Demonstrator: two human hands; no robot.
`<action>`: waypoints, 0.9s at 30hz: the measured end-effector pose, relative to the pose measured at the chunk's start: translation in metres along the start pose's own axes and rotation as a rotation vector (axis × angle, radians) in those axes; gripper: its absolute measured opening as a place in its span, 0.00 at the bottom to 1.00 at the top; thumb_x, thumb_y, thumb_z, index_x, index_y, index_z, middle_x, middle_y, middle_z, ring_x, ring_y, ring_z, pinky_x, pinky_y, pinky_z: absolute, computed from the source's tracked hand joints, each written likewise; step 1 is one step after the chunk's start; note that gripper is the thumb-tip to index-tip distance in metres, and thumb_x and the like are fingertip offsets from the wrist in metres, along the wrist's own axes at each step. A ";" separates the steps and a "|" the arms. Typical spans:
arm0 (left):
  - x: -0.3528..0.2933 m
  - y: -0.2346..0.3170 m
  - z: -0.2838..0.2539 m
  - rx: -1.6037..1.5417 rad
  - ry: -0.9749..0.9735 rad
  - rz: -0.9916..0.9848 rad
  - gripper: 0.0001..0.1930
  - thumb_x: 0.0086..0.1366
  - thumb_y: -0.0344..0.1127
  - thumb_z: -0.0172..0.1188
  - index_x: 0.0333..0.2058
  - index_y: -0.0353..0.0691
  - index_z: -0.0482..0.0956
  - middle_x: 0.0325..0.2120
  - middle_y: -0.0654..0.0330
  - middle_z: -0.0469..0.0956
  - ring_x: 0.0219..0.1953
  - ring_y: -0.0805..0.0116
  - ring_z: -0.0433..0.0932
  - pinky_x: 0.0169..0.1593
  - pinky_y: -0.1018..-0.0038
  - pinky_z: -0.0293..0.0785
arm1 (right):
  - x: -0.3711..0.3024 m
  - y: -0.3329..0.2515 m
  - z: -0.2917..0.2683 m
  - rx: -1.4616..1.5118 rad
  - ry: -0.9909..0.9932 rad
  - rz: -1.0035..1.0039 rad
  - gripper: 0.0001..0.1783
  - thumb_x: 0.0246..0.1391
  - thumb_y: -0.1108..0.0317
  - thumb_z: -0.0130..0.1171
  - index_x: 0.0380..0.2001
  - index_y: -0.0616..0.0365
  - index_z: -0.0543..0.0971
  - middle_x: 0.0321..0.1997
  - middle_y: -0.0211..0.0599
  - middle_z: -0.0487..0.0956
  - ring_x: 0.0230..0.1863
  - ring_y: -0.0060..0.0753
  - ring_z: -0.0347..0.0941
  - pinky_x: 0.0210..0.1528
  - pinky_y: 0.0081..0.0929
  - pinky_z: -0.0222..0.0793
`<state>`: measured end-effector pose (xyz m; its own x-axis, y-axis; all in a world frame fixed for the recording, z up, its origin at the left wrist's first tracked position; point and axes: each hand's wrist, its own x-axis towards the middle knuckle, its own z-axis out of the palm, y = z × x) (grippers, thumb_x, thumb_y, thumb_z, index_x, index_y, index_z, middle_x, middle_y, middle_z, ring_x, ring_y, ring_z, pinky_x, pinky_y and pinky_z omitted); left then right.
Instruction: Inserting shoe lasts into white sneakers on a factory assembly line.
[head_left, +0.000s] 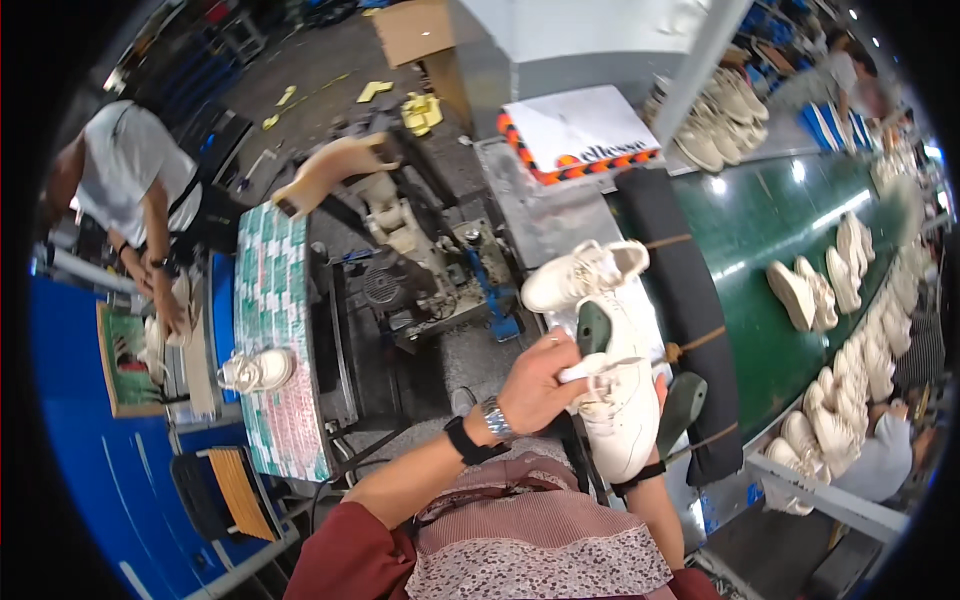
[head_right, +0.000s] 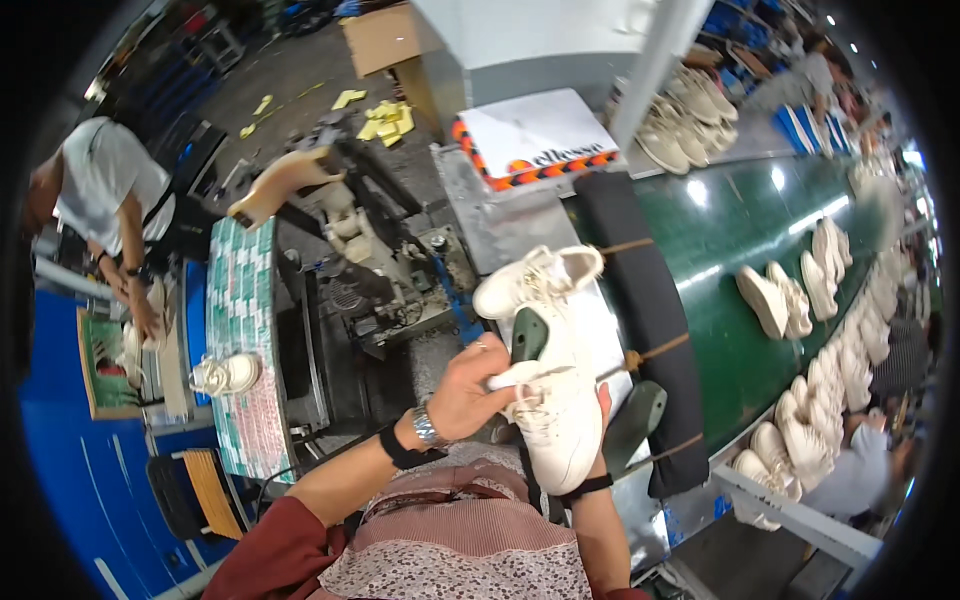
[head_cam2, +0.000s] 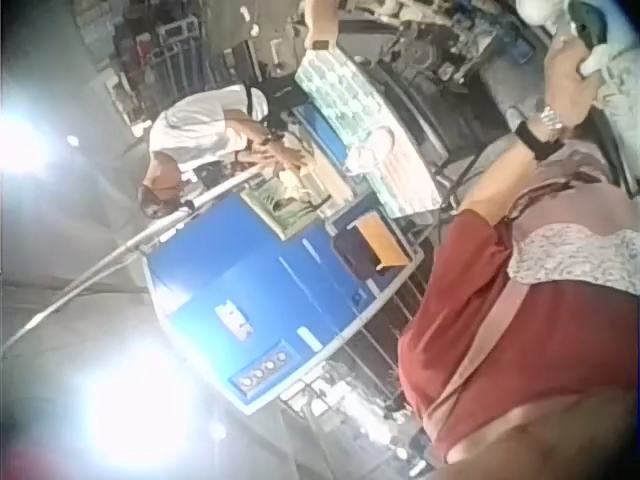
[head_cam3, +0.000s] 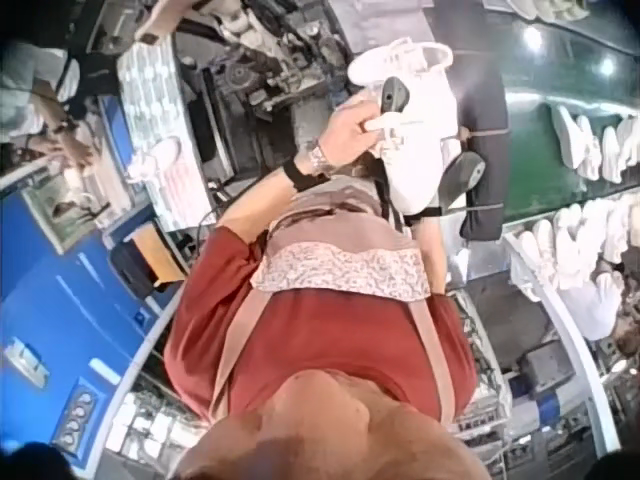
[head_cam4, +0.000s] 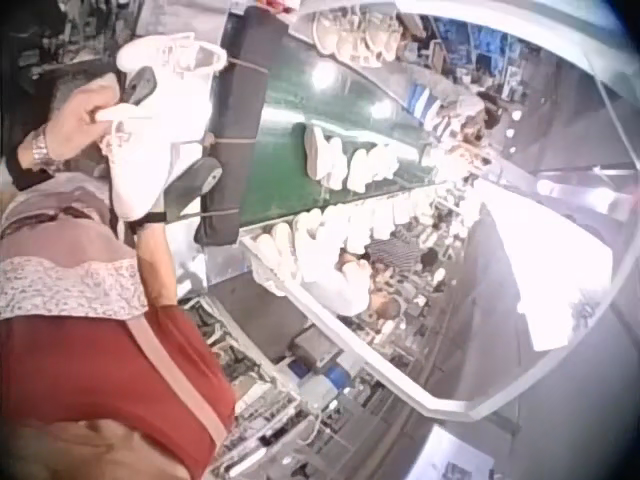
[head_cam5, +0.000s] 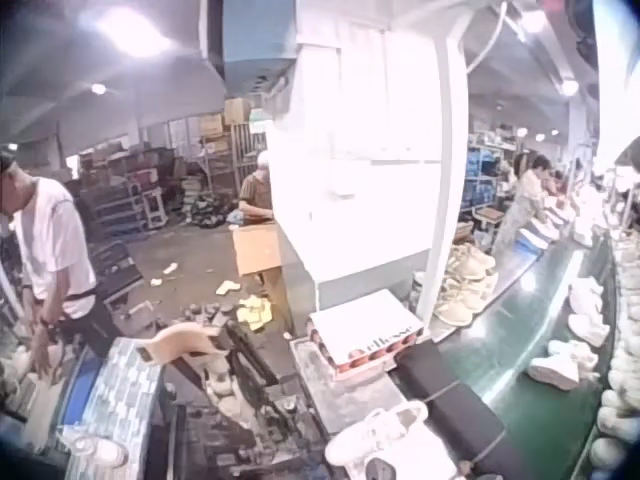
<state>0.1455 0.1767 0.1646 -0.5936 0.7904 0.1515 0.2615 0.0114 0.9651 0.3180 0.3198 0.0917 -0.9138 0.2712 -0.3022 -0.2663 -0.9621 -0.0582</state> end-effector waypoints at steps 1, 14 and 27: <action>-0.014 -0.007 -0.016 -0.070 0.183 0.037 0.12 0.56 0.28 0.73 0.30 0.34 0.76 0.33 0.60 0.69 0.36 0.65 0.69 0.41 0.71 0.67 | 0.017 0.023 0.036 -0.101 -0.012 0.118 0.44 0.65 0.37 0.41 0.69 0.64 0.65 0.66 0.55 0.73 0.63 0.52 0.73 0.67 0.43 0.67; -0.037 -0.141 -0.188 -1.022 0.552 -0.516 0.31 0.71 0.67 0.50 0.53 0.43 0.73 0.43 0.65 0.80 0.42 0.70 0.79 0.38 0.70 0.76 | 0.196 0.220 0.202 -2.163 -0.234 -0.446 0.55 0.52 0.49 0.62 0.75 0.62 0.50 0.55 0.69 0.75 0.52 0.65 0.77 0.57 0.45 0.73; -0.101 -0.145 -0.134 -1.178 0.340 -0.696 0.33 0.70 0.67 0.49 0.59 0.45 0.74 0.47 0.61 0.80 0.49 0.67 0.78 0.52 0.66 0.73 | 0.165 0.247 0.201 -2.553 -0.335 -0.625 0.57 0.46 0.57 0.69 0.76 0.54 0.50 0.50 0.54 0.74 0.49 0.61 0.74 0.49 0.50 0.72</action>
<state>0.0650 0.0132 0.0380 -0.5323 0.6492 -0.5433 -0.8379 -0.3128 0.4473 0.0398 0.1327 0.2188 -0.9714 0.1350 0.1952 0.0380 0.9004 -0.4334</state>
